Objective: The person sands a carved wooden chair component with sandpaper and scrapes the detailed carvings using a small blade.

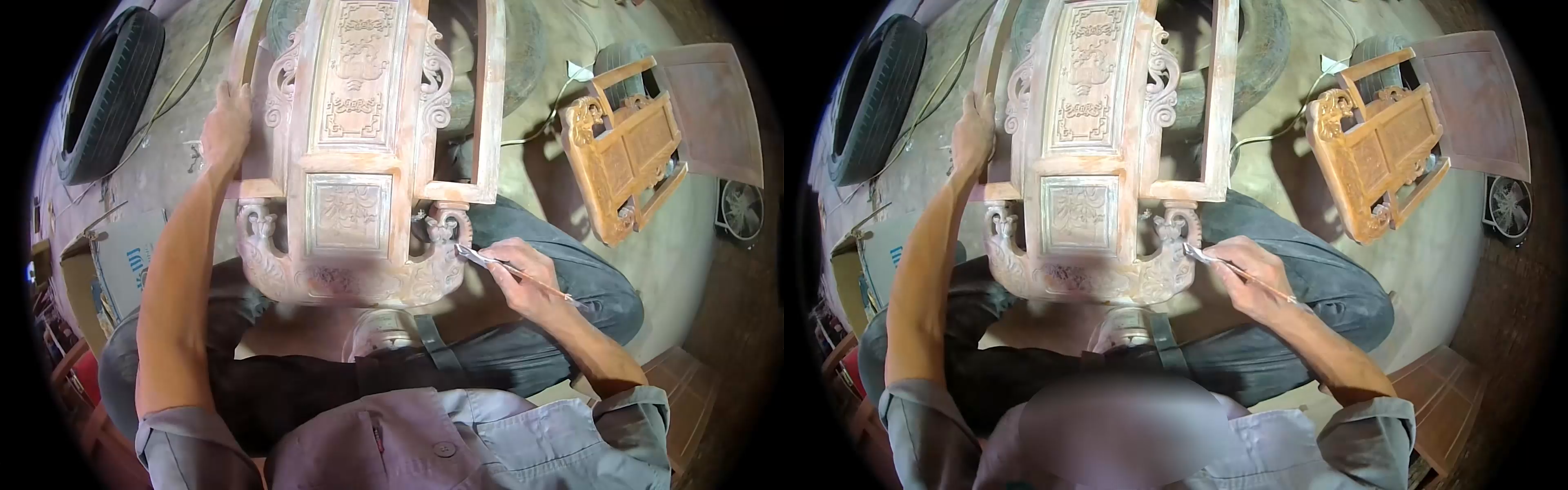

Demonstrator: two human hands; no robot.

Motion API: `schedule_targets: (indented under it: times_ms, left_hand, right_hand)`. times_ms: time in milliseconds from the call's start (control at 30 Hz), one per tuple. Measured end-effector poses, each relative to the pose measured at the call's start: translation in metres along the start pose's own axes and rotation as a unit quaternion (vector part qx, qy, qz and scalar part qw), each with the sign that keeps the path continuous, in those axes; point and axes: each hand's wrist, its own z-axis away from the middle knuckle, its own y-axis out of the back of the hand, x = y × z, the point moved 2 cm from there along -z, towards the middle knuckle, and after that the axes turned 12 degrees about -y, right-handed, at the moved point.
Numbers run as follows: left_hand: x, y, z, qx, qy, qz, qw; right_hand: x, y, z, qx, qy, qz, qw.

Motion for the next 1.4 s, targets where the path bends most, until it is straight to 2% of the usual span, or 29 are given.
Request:
schedule_targets:
  times_ms: [67, 200, 300, 333, 433, 467, 567, 600, 733, 833, 867, 1000, 1400]
  left_hand:
    - [0.002, 0.0, 0.001, 0.004, -0.005, 0.003, 1.0]
    - [0.002, 0.002, 0.004, 0.014, -0.01, 0.018, 1.0]
    - [0.002, 0.001, 0.002, 0.013, -0.01, 0.016, 1.0]
    - [0.002, 0.001, 0.003, 0.013, -0.011, 0.014, 1.0]
    - [0.006, 0.006, 0.006, 0.004, -0.005, 0.024, 1.0]
    - [0.006, 0.005, 0.006, 0.001, -0.004, 0.018, 1.0]
    - [0.007, 0.004, 0.004, 0.002, -0.007, 0.016, 1.0]
    - [0.006, 0.005, 0.004, 0.006, -0.01, 0.025, 1.0]
    - [0.002, 0.002, 0.003, 0.008, -0.015, 0.027, 0.999]
    - [0.003, 0.002, 0.003, -0.013, 0.0, 0.013, 1.0]
    - [0.002, 0.0, 0.003, -0.004, -0.006, 0.012, 1.0]
    - [-0.005, -0.006, -0.002, 0.014, -0.03, -0.001, 0.999]
    - [0.008, 0.003, 0.006, -0.001, 0.002, 0.005, 1.0]
  right_hand:
    - [0.009, -0.003, -0.006, -0.013, 0.049, 0.005, 0.999]
    - [-0.003, -0.002, -0.022, -0.053, 0.069, 0.031, 0.996]
    - [-0.003, -0.008, -0.041, -0.088, 0.117, 0.079, 0.986]
    - [-0.01, -0.005, -0.046, -0.097, 0.141, 0.137, 0.976]
    - [-0.021, 0.001, -0.046, -0.164, 0.082, 0.192, 0.964]
    - [-0.028, -0.002, -0.048, -0.146, 0.104, 0.178, 0.968]
    - [-0.015, -0.007, -0.051, -0.094, 0.041, 0.071, 0.992]
    - [-0.014, -0.005, -0.048, -0.108, -0.009, 0.052, 0.993]
    - [-0.005, -0.01, -0.049, -0.082, -0.093, -0.003, 0.992]
    - [0.0, -0.004, -0.045, -0.102, -0.061, 0.027, 0.992]
    - [0.0, -0.003, -0.045, -0.101, -0.008, 0.036, 0.994]
    - [0.0, -0.007, -0.047, -0.087, 0.09, 0.052, 0.991]
    - [0.003, -0.003, -0.037, -0.089, 0.113, 0.092, 0.985]
